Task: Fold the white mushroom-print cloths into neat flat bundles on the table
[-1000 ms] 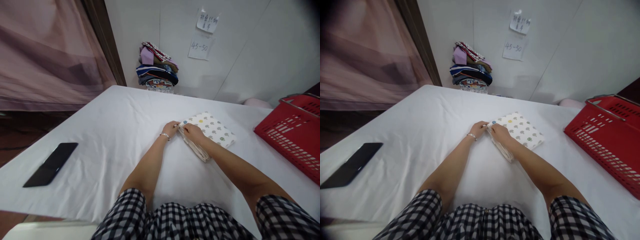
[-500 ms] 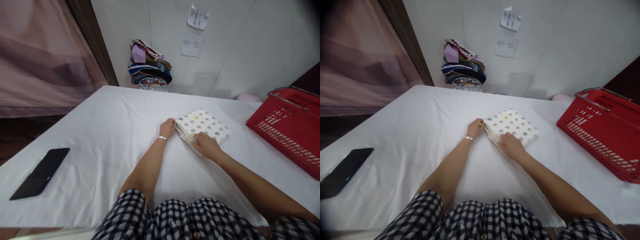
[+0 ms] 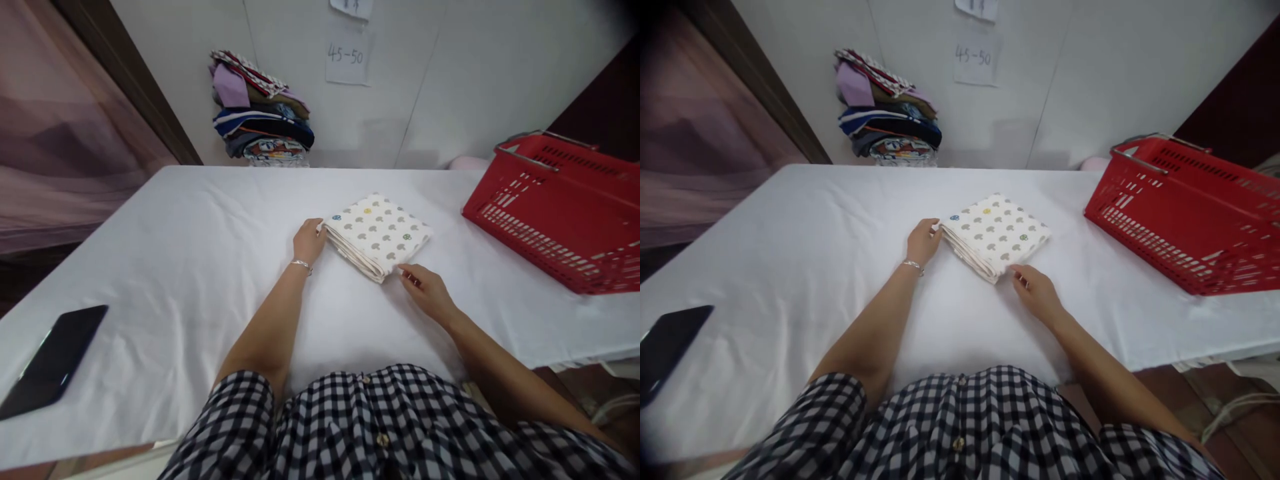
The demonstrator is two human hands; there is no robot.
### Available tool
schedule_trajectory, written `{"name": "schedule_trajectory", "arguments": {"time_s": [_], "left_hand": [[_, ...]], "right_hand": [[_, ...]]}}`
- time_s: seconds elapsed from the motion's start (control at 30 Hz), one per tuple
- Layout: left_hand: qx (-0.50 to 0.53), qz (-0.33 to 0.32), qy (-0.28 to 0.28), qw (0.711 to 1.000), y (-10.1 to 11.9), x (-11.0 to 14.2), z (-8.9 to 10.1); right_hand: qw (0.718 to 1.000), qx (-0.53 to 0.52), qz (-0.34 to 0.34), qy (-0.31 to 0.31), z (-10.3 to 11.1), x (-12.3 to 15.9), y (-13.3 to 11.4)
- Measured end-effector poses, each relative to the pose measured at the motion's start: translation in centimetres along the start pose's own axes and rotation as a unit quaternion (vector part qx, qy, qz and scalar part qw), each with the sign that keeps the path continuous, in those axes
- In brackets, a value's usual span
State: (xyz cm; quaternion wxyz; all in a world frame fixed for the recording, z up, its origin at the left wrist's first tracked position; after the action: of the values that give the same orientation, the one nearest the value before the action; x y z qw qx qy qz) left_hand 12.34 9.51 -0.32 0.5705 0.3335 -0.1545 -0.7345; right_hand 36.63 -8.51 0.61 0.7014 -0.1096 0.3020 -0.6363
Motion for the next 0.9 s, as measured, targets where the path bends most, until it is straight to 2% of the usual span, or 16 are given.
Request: {"name": "schedule_trajectory", "arguments": {"time_s": [0.07,0.2,0.27,0.37,0.5,0.7,0.9], "left_hand": [[0.001,-0.046,-0.005,0.999,2.0,0.8,0.2],[0.014,-0.145,-0.056,0.988,6.6,3.9,0.3],[0.026,-0.170,-0.097,0.980,8.3,5.9,0.1],[0.058,-0.174,-0.163,0.969,9.9,8.5,-0.7],[0.094,-0.136,-0.206,0.965,10.3,10.1,-2.2],[0.120,-0.103,-0.217,0.963,9.9,10.6,-4.1],[0.141,-0.101,-0.215,0.961,9.5,11.0,-4.9]], "right_hand": [[1.000,-0.017,-0.011,-0.006,-0.2,0.2,0.1],[0.997,-0.064,-0.037,-0.019,-0.9,0.2,0.2],[0.996,-0.068,-0.054,-0.009,-1.0,0.0,0.4],[0.996,-0.053,-0.076,0.003,-1.2,-0.3,0.6],[0.998,-0.003,-0.064,-0.017,-1.7,-0.8,0.2],[0.995,0.082,-0.053,-0.037,-2.6,-1.1,0.2],[0.995,0.085,-0.056,-0.021,-3.0,-1.2,0.4]]}}
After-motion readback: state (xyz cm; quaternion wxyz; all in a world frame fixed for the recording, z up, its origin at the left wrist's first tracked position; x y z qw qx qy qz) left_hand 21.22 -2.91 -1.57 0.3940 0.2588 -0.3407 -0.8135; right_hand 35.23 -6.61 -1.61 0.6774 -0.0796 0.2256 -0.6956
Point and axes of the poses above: each hand's wrist, its own x-axis away from the middle knuckle, its own z-axis out of the back of the hand, y = z × x, the point moved 7 cm from there along -x, towards the middle knuckle, and after that the axes turned 3 degrees about z, right-handed, at the moved point
